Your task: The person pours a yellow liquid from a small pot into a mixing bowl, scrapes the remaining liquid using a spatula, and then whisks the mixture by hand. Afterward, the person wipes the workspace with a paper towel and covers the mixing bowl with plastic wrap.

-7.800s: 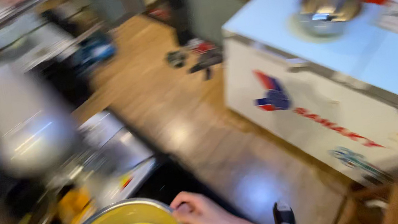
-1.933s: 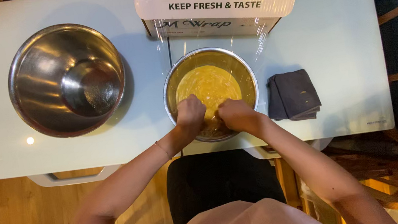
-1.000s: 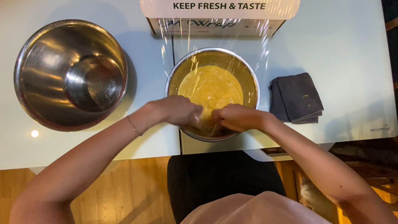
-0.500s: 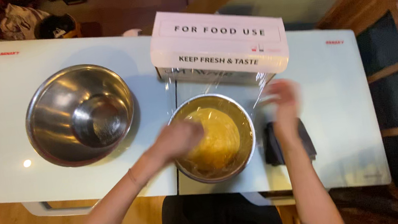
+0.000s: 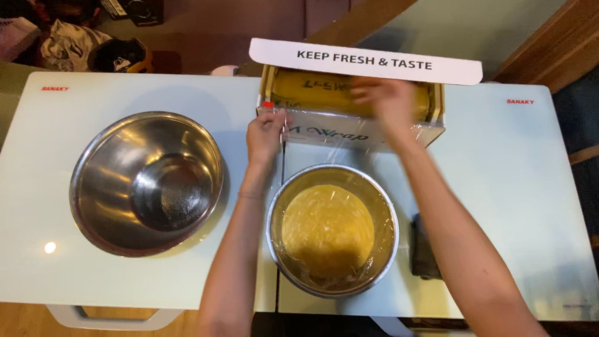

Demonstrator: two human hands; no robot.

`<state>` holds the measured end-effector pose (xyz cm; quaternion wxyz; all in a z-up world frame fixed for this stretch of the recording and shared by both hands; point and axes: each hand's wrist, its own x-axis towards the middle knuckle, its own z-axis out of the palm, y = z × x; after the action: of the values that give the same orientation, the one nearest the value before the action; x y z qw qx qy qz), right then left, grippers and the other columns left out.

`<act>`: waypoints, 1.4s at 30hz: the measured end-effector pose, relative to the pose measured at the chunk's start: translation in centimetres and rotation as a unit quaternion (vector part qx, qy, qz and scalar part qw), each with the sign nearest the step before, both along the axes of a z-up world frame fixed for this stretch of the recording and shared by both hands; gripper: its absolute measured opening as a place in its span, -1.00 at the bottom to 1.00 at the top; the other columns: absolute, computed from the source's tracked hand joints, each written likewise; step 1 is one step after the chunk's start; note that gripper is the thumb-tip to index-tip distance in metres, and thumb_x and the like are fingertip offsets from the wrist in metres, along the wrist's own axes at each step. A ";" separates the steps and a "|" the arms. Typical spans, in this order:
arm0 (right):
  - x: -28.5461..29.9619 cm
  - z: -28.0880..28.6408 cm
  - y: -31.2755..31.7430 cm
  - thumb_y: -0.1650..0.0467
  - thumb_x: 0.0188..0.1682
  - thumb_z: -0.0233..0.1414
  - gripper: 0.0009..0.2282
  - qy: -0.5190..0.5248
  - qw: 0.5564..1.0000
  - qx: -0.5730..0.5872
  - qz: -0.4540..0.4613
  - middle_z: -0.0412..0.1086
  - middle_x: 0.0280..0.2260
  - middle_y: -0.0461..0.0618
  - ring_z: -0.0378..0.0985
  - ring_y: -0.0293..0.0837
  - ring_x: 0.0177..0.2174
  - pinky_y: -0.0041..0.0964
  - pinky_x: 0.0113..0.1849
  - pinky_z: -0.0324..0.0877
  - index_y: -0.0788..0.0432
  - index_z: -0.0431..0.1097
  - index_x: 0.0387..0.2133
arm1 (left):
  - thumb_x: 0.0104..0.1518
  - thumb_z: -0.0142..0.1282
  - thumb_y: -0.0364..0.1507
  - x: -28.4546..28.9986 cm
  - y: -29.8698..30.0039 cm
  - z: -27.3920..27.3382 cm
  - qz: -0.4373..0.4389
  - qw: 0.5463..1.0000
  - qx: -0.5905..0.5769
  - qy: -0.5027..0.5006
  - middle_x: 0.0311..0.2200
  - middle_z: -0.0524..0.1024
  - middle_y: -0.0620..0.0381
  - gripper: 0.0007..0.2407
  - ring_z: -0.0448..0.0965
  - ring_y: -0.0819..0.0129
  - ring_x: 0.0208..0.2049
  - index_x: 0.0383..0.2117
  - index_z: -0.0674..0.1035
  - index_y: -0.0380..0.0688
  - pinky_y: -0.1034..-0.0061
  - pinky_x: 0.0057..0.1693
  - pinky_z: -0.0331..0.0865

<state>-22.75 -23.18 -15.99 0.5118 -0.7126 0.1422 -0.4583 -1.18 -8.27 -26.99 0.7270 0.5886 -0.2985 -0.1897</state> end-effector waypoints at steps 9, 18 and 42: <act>14.4 -3.2 8.1 0.38 -0.08 0.19 -0.84 0.219 0.929 -0.293 -0.048 0.56 -0.38 0.20 0.63 0.13 -0.38 -0.10 -0.27 0.50 0.17 0.61 -0.28 | 0.20 0.05 -0.53 -1.9 1.9 0.5 0.088 0.993 -0.023 -0.071 -0.41 0.68 0.13 -0.92 0.63 0.54 -0.38 -0.33 0.61 -0.24 0.59 -0.20 0.49; -0.2 -3.1 5.3 0.41 -0.13 0.21 -0.84 0.166 0.891 -0.339 -0.253 0.57 -0.34 0.16 0.59 0.14 -0.34 -0.01 -0.24 0.47 0.16 0.60 -0.28 | 0.21 0.20 -0.42 -1.5 1.2 1.0 0.070 0.996 -0.018 -0.047 -0.43 0.67 0.12 -0.85 0.60 0.49 -0.41 -0.37 0.64 -0.28 0.56 -0.26 0.44; -9.8 -7.4 -1.6 0.37 0.01 0.18 -0.81 0.025 0.948 0.228 -0.221 0.58 -0.34 -0.01 0.47 -0.22 -0.47 -0.29 -0.43 0.31 0.31 0.56 -0.26 | 0.07 0.28 -0.44 -0.4 1.7 4.5 0.041 0.987 0.084 -0.133 -0.52 0.67 0.14 -0.87 0.61 0.51 -0.52 -0.40 0.71 -0.26 0.58 -0.31 0.46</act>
<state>-32.51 -24.78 -23.38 0.5428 -0.5387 0.4095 -0.4975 -1.63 -6.59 -22.54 0.6359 0.6795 -0.3507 -0.1044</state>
